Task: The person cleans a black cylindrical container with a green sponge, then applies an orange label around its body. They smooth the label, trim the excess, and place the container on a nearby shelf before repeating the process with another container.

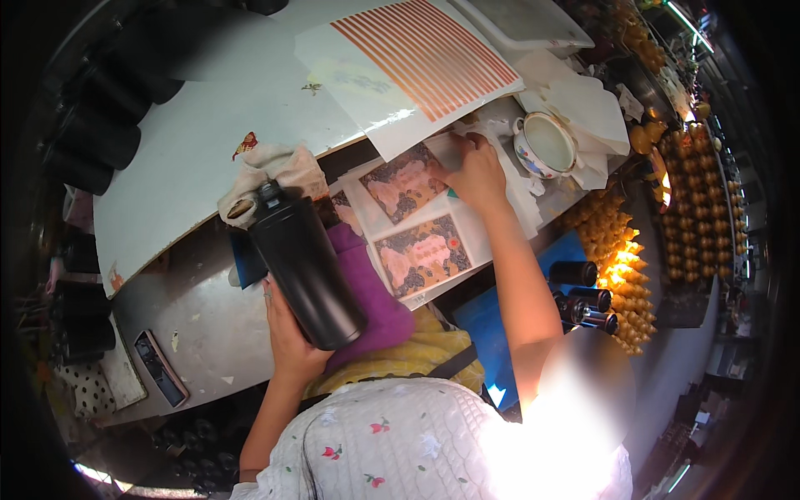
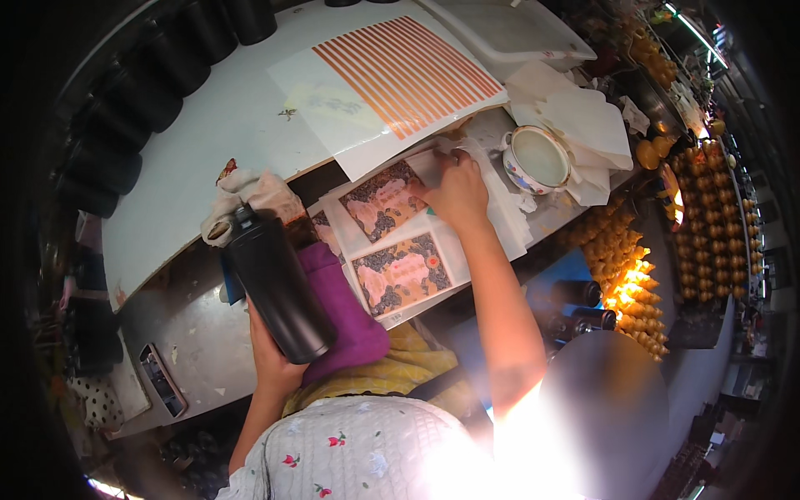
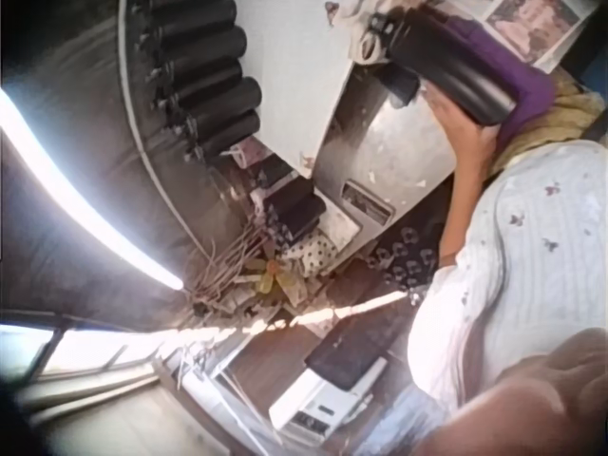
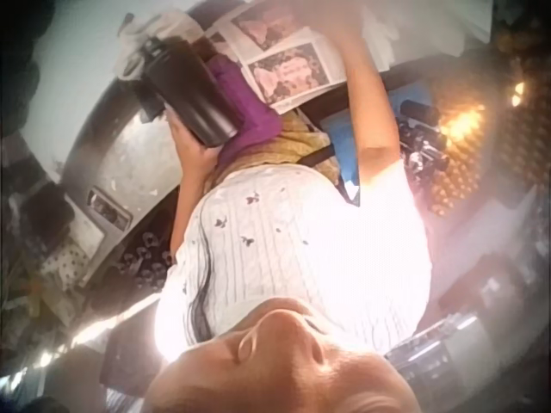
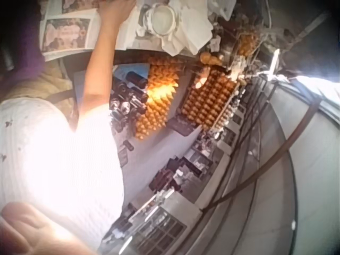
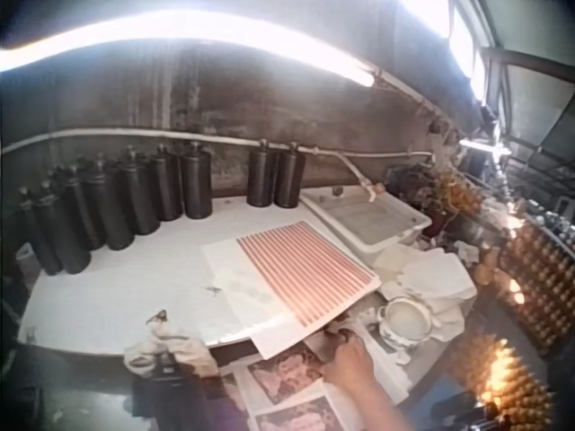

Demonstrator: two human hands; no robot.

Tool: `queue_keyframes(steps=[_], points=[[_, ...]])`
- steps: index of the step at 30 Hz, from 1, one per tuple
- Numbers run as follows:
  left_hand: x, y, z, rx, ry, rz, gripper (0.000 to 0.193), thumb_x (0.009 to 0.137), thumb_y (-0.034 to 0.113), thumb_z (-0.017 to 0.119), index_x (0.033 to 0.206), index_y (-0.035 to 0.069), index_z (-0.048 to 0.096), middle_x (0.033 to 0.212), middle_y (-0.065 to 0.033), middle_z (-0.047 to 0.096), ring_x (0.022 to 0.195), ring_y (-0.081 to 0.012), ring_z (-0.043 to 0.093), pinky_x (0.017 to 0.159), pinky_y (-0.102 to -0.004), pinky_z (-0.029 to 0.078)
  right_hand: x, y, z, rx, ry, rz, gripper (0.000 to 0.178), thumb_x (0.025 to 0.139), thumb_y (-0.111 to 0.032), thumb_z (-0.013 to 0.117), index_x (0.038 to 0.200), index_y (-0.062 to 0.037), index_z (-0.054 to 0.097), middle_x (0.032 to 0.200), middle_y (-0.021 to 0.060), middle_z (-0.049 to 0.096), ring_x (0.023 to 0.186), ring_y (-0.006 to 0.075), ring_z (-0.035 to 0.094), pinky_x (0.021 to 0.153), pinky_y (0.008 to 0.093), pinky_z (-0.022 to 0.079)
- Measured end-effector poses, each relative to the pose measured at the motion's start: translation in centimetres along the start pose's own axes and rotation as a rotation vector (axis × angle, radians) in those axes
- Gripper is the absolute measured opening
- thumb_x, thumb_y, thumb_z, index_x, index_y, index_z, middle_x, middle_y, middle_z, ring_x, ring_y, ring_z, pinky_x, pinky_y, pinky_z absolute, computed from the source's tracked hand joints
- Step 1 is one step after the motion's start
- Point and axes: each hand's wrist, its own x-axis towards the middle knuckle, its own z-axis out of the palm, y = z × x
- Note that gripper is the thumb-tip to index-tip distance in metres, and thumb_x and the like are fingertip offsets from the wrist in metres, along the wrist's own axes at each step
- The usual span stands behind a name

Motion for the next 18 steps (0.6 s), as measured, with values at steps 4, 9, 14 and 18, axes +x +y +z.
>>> queue_keyframes(steps=[4, 9, 14, 18], points=[[0.1, 0.1, -0.2, -0.036, -0.013, -0.024, 0.116, 0.073, 0.027, 0.086, 0.158, -0.004, 0.013, 0.155, -0.0233, 0.035, 0.141, -0.0350, 0.040, 0.116, -0.0412, 0.031, 2.0, 0.7, 0.3, 0.135, -0.114, -0.263, 0.081, 0.067, -0.041, 0.085, 0.135, -0.0062, 0.059, 0.135, 0.0179, 0.057, 0.124, 0.0362, 0.055, 0.101, 0.0441, 0.048], [0.1, 0.2, -0.2, -0.044, -0.018, -0.033, 0.117, 0.073, 0.028, 0.085, 0.158, -0.004, 0.012, 0.155, -0.0232, 0.034, 0.141, -0.0343, 0.040, 0.116, -0.0417, 0.030, 4.9, 1.1, 0.9, -0.005, -0.143, -0.395, 0.078, 0.065, -0.038, 0.087, 0.132, -0.0079, 0.060, 0.134, 0.0198, 0.058, 0.122, 0.0365, 0.057, 0.101, 0.0428, 0.049], [0.0, 0.1, -0.2, -0.061, -0.017, -0.036, 0.116, 0.073, 0.027, 0.085, 0.158, -0.004, 0.012, 0.155, -0.0236, 0.034, 0.142, -0.0346, 0.039, 0.116, -0.0420, 0.030, 6.8, 1.6, 0.9, 0.015, -0.204, -0.439, 0.064, 0.066, -0.035, 0.086, 0.120, -0.0076, 0.066, 0.122, 0.0189, 0.066, 0.113, 0.0339, 0.063, 0.095, 0.0412, 0.052], [-0.1, 0.1, -0.1, -0.044, -0.009, -0.032, 0.116, 0.074, 0.026, 0.085, 0.158, -0.004, 0.012, 0.155, -0.0239, 0.033, 0.142, -0.0348, 0.039, 0.117, -0.0422, 0.030, 7.1, 1.1, 0.8, 0.087, -0.220, -0.353, 0.050, 0.067, -0.032, 0.084, 0.107, -0.0055, 0.071, 0.106, 0.0149, 0.073, 0.099, 0.0324, 0.068, 0.088, 0.0405, 0.054]])
